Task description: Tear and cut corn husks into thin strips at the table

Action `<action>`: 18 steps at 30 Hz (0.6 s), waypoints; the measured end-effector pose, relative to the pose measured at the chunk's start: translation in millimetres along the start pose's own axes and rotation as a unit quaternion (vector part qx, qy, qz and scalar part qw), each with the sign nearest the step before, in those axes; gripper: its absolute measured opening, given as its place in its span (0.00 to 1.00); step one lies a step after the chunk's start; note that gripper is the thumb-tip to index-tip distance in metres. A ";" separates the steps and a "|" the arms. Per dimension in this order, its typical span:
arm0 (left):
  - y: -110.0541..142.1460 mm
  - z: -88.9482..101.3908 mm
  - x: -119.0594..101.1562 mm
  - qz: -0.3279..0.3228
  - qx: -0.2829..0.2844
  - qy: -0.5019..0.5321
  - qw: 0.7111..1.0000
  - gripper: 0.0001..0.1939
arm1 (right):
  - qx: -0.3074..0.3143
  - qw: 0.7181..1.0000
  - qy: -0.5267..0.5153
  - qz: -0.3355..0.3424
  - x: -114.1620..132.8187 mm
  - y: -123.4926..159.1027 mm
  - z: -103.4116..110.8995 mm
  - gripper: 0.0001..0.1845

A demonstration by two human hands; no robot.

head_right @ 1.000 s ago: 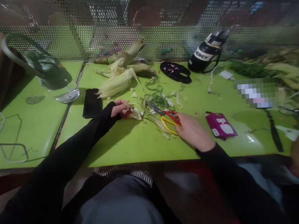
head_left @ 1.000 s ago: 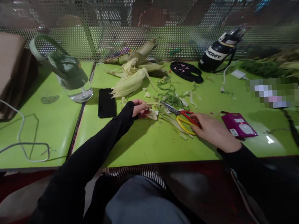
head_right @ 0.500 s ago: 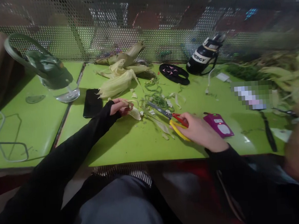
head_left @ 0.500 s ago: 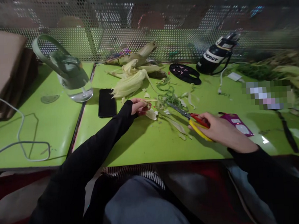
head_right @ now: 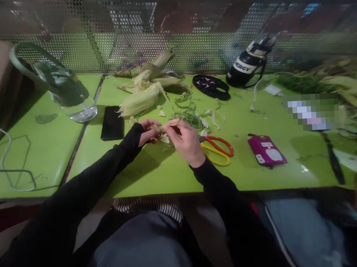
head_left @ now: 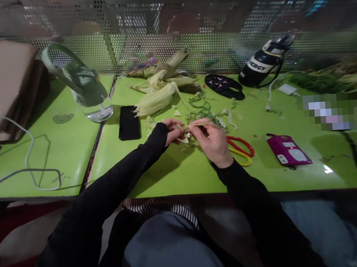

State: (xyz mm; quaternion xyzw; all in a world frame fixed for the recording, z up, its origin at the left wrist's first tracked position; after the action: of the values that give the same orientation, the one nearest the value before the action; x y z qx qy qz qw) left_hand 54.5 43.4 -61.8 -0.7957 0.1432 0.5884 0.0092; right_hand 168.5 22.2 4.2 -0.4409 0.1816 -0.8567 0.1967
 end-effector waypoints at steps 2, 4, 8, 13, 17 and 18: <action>-5.9 8.2 -2.9 -0.041 -0.015 -0.010 0.999 0.13 | 0.005 0.998 -0.050 -0.040 -10.1 -2.8 -12.7 0.08; -14.2 15.0 -0.8 -0.065 -0.026 -0.021 0.997 0.14 | 0.031 0.995 -0.080 -0.051 -13.7 -4.8 -24.1 0.08; -28.4 20.2 7.0 -0.078 -0.016 -0.053 0.995 0.13 | 0.039 0.995 -0.084 -0.033 -14.5 -9.0 -30.1 0.06; -26.2 16.0 1.7 -0.098 0.028 -0.082 0.991 0.12 | -0.009 0.999 -0.050 0.006 -15.1 -4.7 -21.1 0.05; -23.8 19.2 -1.7 -0.109 0.008 -0.085 0.990 0.11 | -0.026 0.998 -0.044 0.036 -12.0 1.7 -16.9 0.05; -23.9 19.2 -2.0 -0.113 0.006 -0.087 0.990 0.11 | -0.025 0.998 -0.045 0.037 -12.0 2.6 -16.8 0.04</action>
State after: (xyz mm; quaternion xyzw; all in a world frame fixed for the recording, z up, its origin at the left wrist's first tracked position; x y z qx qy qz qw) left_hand 41.7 70.3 -69.6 -0.7525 0.0546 0.6497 0.0929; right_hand 161.5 28.2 -14.5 -0.4767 0.2100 -0.8233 0.2256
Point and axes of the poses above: each hand's wrist, its own y-axis away from the middle knuckle, its own z-axis out of the back of the hand, x = y × z, the point moved 10 cm from there along -y, towards the middle knuckle, and after that the axes turned 3 degrees about -x, right-handed, at the moved point
